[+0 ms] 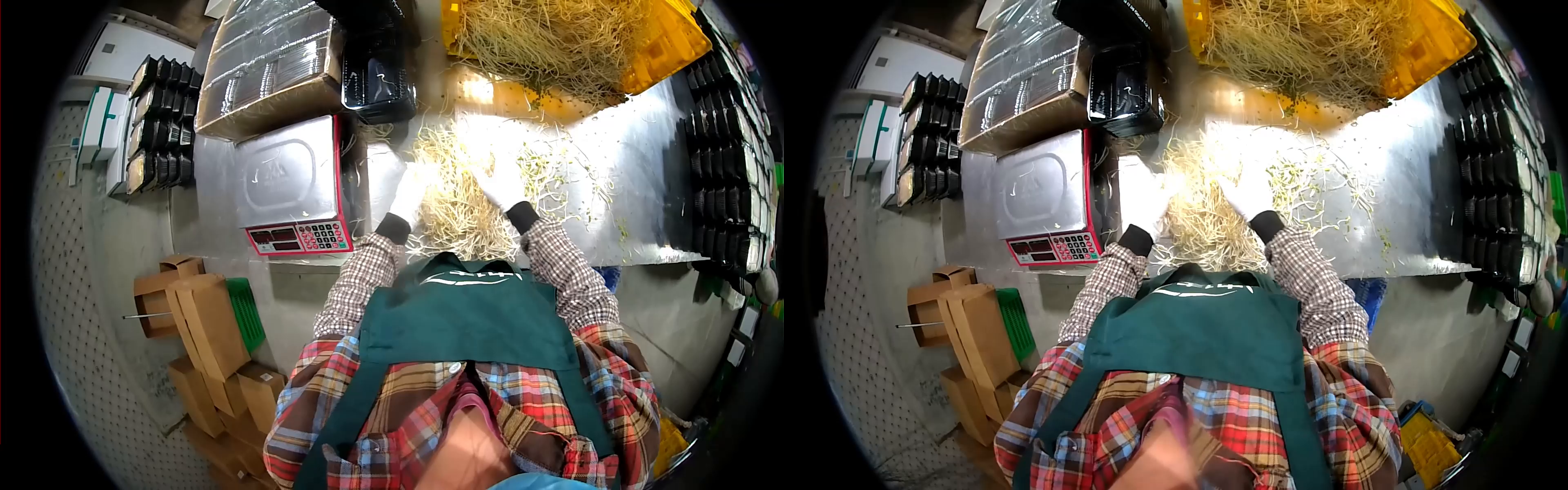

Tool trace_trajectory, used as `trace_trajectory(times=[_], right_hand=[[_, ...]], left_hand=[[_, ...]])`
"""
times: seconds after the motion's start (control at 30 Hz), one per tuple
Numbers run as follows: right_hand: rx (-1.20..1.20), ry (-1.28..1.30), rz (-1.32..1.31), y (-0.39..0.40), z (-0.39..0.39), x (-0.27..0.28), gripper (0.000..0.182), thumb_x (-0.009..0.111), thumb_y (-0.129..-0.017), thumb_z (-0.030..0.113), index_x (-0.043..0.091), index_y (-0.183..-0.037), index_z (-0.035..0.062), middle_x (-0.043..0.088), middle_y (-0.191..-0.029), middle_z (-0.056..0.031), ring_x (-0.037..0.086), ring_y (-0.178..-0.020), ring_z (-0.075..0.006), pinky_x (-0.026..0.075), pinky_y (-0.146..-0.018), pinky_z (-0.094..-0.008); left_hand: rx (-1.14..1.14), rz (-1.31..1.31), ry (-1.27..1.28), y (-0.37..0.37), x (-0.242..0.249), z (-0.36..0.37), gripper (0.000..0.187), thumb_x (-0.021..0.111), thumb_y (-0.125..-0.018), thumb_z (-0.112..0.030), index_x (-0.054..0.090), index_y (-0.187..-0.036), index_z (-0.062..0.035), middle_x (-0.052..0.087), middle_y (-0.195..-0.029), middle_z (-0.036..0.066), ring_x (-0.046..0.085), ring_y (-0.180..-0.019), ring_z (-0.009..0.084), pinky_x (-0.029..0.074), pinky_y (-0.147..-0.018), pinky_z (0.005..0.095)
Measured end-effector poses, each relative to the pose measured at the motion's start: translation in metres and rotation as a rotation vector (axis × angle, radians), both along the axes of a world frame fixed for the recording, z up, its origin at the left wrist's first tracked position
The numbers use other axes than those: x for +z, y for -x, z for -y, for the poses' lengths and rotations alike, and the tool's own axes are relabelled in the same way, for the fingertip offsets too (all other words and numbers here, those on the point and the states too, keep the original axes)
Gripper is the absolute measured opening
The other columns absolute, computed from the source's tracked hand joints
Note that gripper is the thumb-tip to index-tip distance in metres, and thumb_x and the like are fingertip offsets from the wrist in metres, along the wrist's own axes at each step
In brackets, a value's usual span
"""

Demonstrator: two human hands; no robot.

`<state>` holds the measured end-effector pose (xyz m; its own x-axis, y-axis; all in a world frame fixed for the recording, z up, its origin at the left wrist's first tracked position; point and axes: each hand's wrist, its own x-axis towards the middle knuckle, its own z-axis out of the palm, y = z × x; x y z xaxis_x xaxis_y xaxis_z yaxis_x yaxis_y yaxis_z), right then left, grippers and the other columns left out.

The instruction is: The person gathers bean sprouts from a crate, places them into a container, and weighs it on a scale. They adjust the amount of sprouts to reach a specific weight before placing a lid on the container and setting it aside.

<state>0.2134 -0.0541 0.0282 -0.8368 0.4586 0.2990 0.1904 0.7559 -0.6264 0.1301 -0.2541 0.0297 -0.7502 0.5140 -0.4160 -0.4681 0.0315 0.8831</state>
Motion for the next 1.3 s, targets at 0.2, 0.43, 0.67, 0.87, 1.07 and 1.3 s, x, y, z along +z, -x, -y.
trace_trajectory(times=[0.2, 0.43, 0.67, 0.87, 1.07, 1.3], right_hand=[[0.298, 0.207, 0.347, 0.030, 0.026, 0.024, 0.050, 0.061, -0.089, 0.038, 0.059, -0.126, 0.0030, 0.060, -0.123, -0.0257, 0.055, -0.116, -0.0399, 0.042, -0.103, -0.0461], [0.385, -0.118, 0.549, 0.006, 0.019, 0.070, 0.121, 0.073, -0.066, 0.068, 0.021, -0.153, 0.0035, 0.022, -0.157, -0.0252, 0.019, -0.146, -0.0410, 0.013, -0.118, -0.0567], [0.367, -0.298, 0.555, -0.021, 0.045, 0.042, 0.128, 0.088, -0.058, 0.051, 0.017, -0.154, 0.0062, 0.018, -0.158, -0.0228, 0.015, -0.147, -0.0413, 0.012, -0.114, -0.0662], [0.206, -0.241, 0.689, -0.004, 0.026, 0.059, 0.127, 0.088, -0.058, 0.044, 0.014, -0.154, 0.0056, 0.024, -0.156, -0.0207, 0.037, -0.137, -0.0377, 0.021, -0.113, -0.0592], [0.342, -0.172, 0.492, -0.010, -0.004, 0.041, 0.068, 0.072, -0.071, 0.011, 0.048, -0.134, 0.0038, 0.064, -0.108, -0.0203, 0.061, -0.102, -0.0364, 0.054, -0.084, -0.0411], [0.212, 0.245, 0.433, -0.010, -0.041, 0.095, 0.067, 0.077, -0.069, 0.022, 0.054, -0.129, 0.0050, 0.058, -0.123, -0.0215, 0.057, -0.114, -0.0341, 0.049, -0.096, -0.0406]], left_hand=[[0.333, 0.434, -0.335, -0.028, -0.032, -0.039, 0.033, 0.053, -0.100, -0.026, 0.056, -0.127, -0.0077, 0.062, -0.118, 0.005, 0.057, -0.110, 0.0166, 0.048, -0.094, 0.0305], [-0.794, -0.448, 0.641, -0.020, 0.022, 0.024, 0.059, 0.064, -0.088, -0.022, 0.045, -0.142, -0.0063, 0.052, -0.135, 0.018, 0.056, -0.118, 0.0305, 0.047, -0.098, 0.0381], [-0.829, -1.436, 0.864, 0.027, 0.021, -0.021, 0.106, 0.078, -0.067, -0.014, 0.018, -0.154, -0.0105, 0.030, -0.154, 0.022, 0.031, -0.142, 0.0357, 0.024, -0.117, 0.0507], [-0.995, -1.293, 0.827, 0.073, 0.002, -0.065, 0.088, 0.067, -0.083, -0.018, 0.016, -0.155, -0.0102, 0.050, -0.136, 0.024, 0.049, -0.127, 0.0347, 0.033, -0.110, 0.0495], [-0.949, -1.270, 0.828, 0.070, 0.009, -0.030, 0.020, 0.052, -0.091, -0.014, 0.059, -0.107, -0.0041, 0.062, -0.095, 0.018, 0.065, -0.086, 0.0317, 0.053, -0.078, 0.0386], [-0.452, -0.619, 0.573, 0.034, 0.039, 0.004, 0.029, 0.074, -0.080, -0.022, 0.066, -0.103, -0.0048, 0.069, -0.092, 0.014, 0.064, -0.085, 0.0273, 0.052, -0.079, 0.0388]])
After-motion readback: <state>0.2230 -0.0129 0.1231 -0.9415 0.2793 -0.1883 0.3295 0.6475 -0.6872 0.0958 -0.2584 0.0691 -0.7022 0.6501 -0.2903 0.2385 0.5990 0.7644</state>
